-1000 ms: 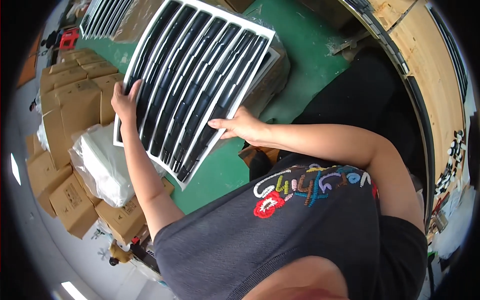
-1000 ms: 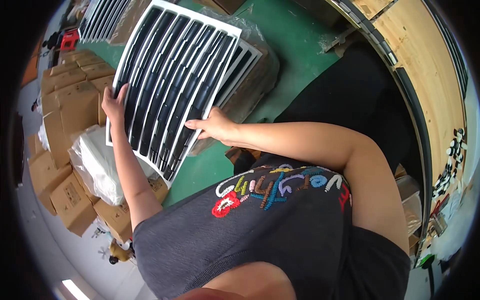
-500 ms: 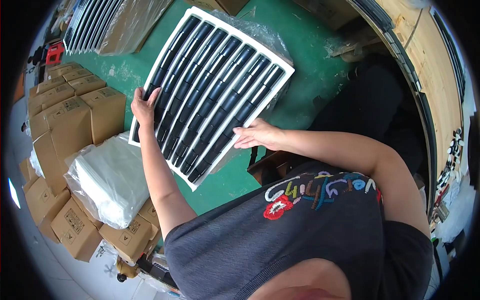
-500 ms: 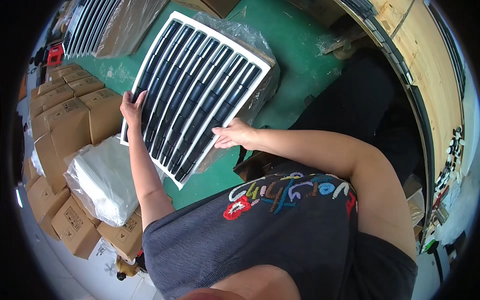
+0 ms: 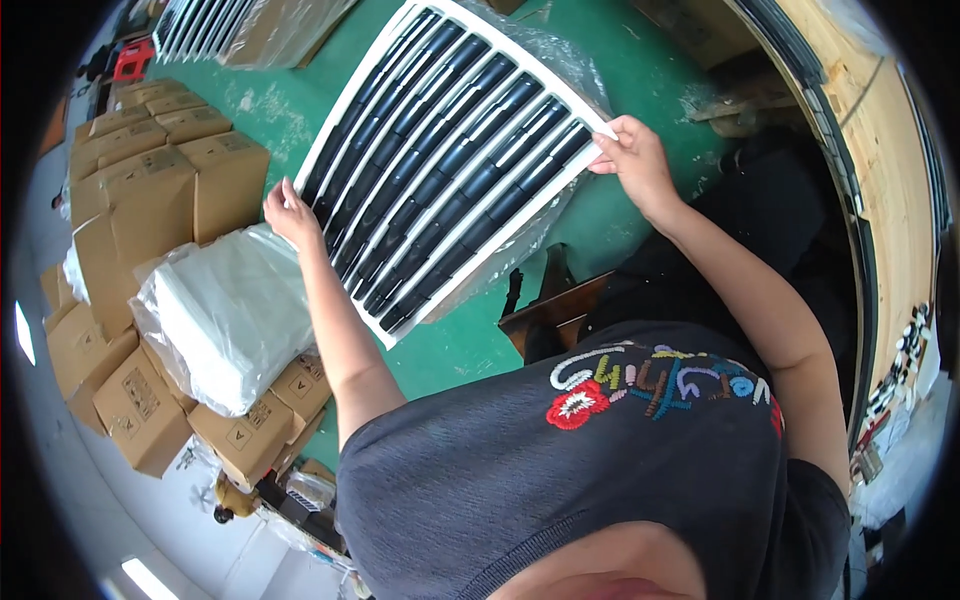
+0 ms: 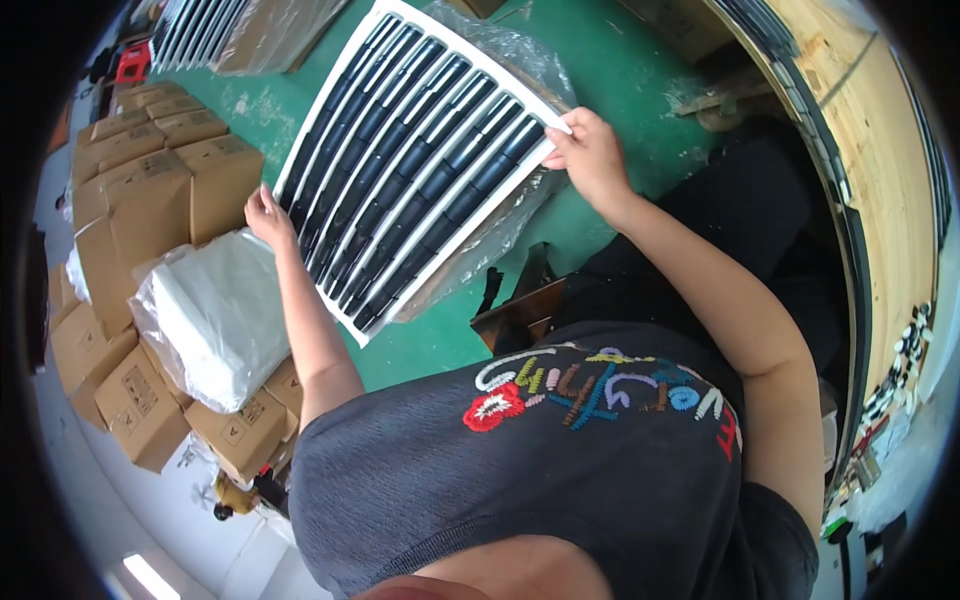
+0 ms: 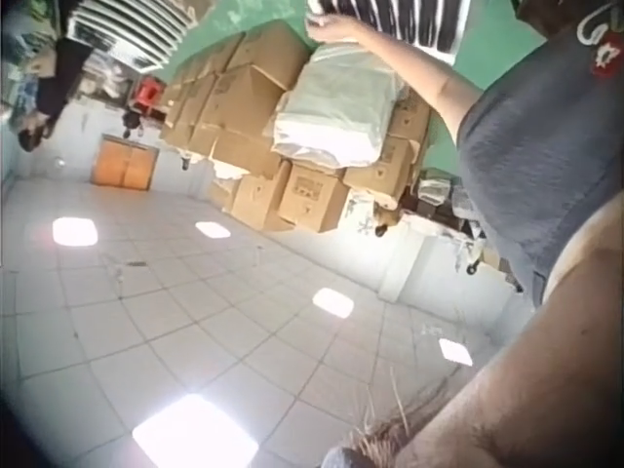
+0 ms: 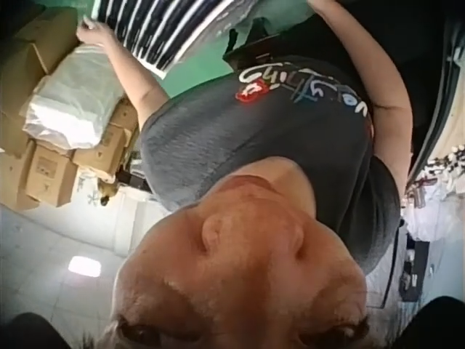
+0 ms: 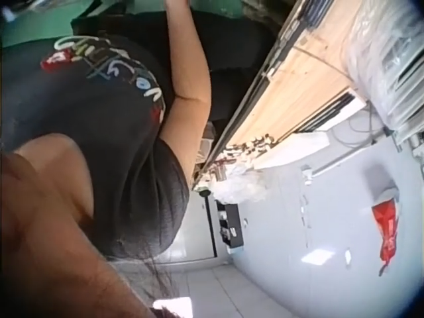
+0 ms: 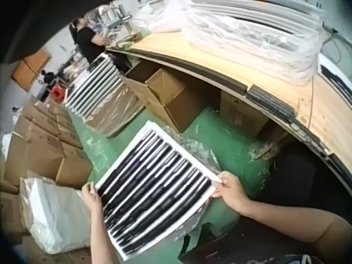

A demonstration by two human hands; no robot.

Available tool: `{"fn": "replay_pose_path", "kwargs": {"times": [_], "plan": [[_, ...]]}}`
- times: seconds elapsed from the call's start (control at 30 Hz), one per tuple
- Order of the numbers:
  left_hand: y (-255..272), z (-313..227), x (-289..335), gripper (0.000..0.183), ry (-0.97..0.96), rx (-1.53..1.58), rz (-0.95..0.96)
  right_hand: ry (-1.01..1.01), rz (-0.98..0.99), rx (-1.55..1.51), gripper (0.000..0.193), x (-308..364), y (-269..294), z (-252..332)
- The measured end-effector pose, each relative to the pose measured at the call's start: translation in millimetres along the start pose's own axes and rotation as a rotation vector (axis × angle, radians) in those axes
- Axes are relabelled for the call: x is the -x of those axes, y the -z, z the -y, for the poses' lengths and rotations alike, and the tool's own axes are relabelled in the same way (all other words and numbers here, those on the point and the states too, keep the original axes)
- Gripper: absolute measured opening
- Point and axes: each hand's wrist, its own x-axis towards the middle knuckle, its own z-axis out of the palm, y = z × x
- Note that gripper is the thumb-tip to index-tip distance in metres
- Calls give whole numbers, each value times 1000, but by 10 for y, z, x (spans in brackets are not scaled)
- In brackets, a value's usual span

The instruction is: Manually placing black cylindrical components into white molded trays on an assembly table.

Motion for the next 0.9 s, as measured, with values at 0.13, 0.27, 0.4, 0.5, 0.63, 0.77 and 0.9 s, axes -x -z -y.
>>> {"fn": "replay_pose_path", "kwargs": {"times": [0.13, 0.27, 0.4, 0.5, 0.63, 0.77, 0.9], "plan": [[279, 245, 613, 29, 426, -343, -47, 48, -36, -9, 7, -33, -33, 71], [412, 501, 1135, 28, 517, -334, -9, 53, -40, 59, 5, -32, -32, 112], [510, 859, 1393, 28, 766, -41, -19, 77, -40, 165, 5, 19, -86, 166], [515, 882, 1423, 28, 822, 153, -88, 146, -40, 202, 7, -24, -159, 308], [431, 831, 1448, 26, 861, 384, -153, -26, -13, 279, 9, -203, -146, 376], [393, 825, 1357, 24, 790, 420, -39, -40, -4, 319, 13, -358, 68, 174], [486, 1092, 1376, 24, 850, 528, -65, -16, -19, 268, 13, -324, -14, 127]]}}
